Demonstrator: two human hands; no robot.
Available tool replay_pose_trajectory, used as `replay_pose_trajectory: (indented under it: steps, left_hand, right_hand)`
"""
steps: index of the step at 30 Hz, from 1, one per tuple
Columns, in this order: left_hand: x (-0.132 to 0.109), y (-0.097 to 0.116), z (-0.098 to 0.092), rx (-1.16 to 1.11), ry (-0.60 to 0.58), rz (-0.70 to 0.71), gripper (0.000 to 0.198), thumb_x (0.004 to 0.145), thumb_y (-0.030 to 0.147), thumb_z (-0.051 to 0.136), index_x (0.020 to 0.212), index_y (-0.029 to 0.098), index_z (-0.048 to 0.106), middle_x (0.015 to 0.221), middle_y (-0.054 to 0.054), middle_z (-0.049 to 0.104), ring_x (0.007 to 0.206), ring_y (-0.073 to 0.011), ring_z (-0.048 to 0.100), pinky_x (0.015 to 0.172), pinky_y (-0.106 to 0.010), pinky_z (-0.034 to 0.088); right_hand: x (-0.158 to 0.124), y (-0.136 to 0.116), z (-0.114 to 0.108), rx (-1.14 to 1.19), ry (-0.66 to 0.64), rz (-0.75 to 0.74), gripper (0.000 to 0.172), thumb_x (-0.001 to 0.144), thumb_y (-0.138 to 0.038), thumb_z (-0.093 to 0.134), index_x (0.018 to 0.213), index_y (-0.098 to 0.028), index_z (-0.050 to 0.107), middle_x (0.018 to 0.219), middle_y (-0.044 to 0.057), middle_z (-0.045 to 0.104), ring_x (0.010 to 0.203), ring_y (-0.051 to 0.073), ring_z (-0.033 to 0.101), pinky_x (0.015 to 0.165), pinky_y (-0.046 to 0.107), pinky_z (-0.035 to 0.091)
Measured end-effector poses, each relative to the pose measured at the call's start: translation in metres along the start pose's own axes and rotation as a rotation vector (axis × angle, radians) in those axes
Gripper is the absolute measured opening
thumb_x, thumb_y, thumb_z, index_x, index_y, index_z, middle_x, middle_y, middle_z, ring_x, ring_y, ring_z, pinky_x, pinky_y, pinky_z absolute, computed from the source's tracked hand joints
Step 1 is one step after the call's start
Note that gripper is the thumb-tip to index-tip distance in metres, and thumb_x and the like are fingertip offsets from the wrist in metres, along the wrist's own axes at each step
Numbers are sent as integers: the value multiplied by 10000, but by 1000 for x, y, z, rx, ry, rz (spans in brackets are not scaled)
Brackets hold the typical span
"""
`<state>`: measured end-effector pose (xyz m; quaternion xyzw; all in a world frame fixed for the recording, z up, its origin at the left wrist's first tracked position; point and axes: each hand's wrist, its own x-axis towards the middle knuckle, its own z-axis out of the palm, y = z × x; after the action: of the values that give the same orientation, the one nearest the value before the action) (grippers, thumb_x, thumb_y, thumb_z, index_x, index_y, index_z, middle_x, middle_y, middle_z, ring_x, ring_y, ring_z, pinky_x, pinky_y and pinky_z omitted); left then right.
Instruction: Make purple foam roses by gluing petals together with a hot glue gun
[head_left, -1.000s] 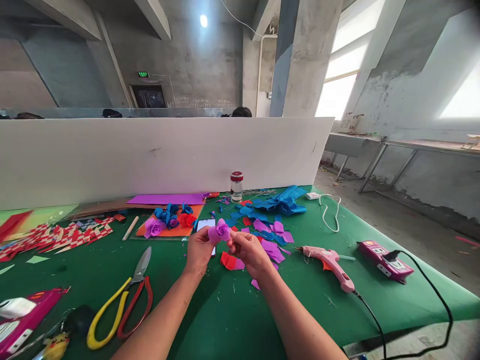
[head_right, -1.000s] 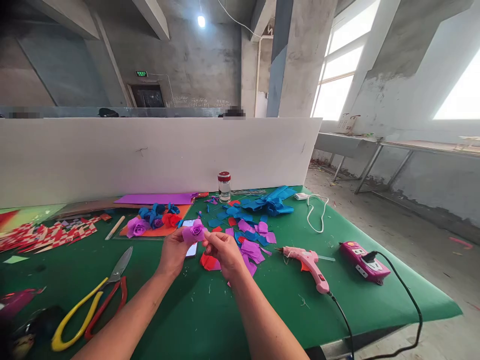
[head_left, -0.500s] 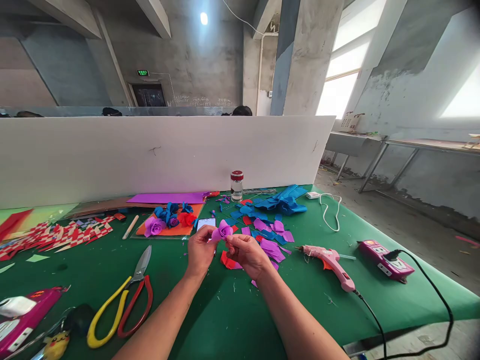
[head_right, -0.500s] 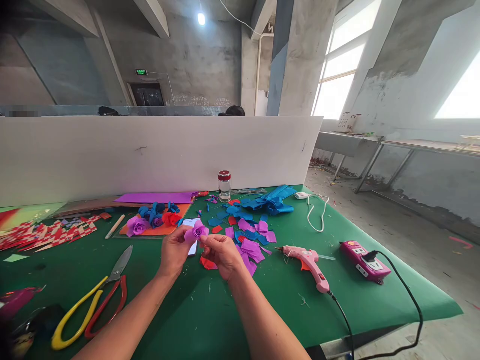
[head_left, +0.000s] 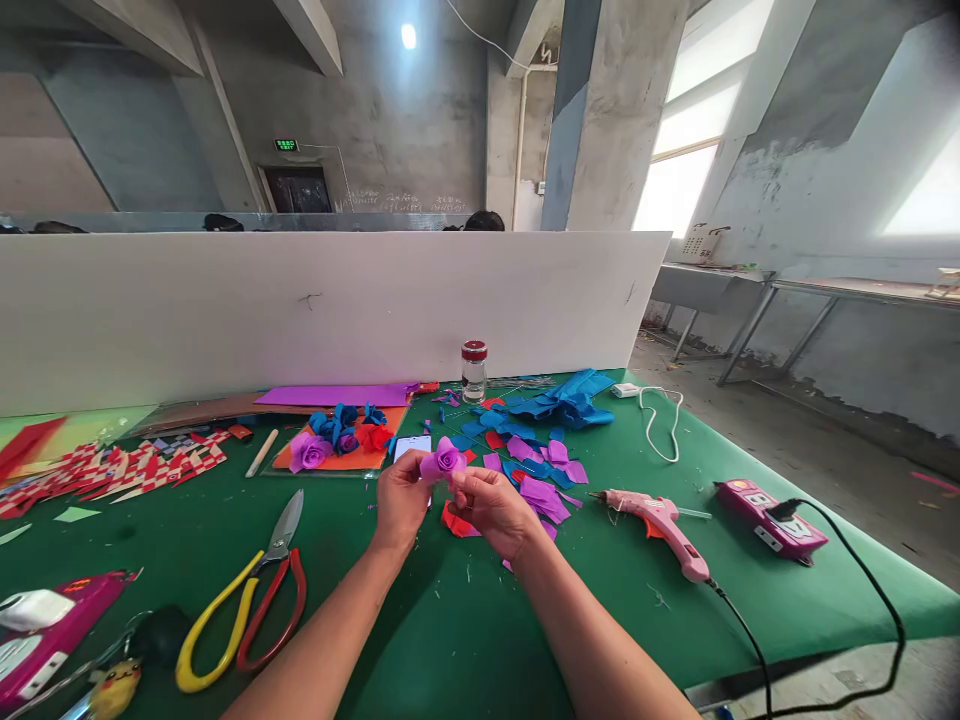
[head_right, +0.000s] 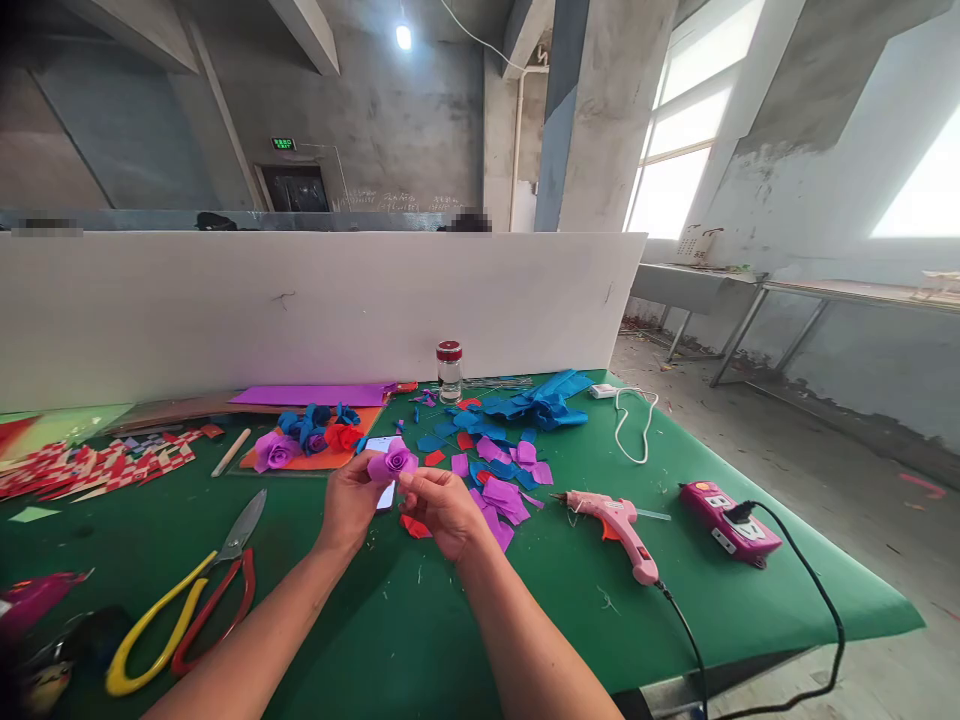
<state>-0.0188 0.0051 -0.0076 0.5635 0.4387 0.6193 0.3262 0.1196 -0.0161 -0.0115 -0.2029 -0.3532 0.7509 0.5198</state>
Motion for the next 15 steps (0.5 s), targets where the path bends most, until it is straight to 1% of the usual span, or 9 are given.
replay_pose_trajectory:
  steps: [4, 7, 10, 12, 15]
  left_hand:
    - [-1, -1, 0, 10, 0, 0, 70, 632, 206, 717, 625, 175, 654, 589, 49, 575, 595, -107, 483, 571, -201, 376]
    - [-1, -1, 0, -37, 0, -43, 95, 611, 224, 745, 635, 175, 667, 577, 52, 578, 577, -105, 481, 560, -205, 380]
    - [1, 1, -1, -110, -3, -101, 175, 558, 243, 793, 691, 172, 704, 615, 37, 628, 601, -122, 515, 593, -229, 418]
    - [3, 2, -1, -160, -4, -126, 244, 527, 256, 819, 735, 171, 723, 664, 19, 663, 637, -138, 543, 632, -253, 442]
    - [5, 2, -3, -174, -20, -129, 281, 518, 270, 835, 762, 174, 733, 685, 12, 673, 657, -145, 552, 652, -264, 451]
  right_hand:
    - [2, 2, 3, -50, 68, -14, 220, 614, -314, 841, 608, -164, 681, 554, -40, 521, 505, 59, 412, 559, 226, 367]
    - [1, 1, 4, -135, 123, -50, 218, 606, -333, 840, 629, -163, 707, 584, -29, 556, 506, 57, 417, 558, 229, 362]
    - [-1, -4, 2, -199, 70, -57, 244, 633, -365, 823, 681, -145, 731, 596, -10, 581, 529, 68, 447, 569, 228, 375]
    - [-2, -9, 1, -165, 47, -58, 292, 664, -418, 793, 717, -137, 735, 612, 1, 591, 533, 74, 462, 572, 230, 393]
    - [-2, -14, -1, -150, 115, -130, 370, 736, -505, 704, 710, -137, 717, 633, 12, 595, 522, 80, 467, 552, 233, 395]
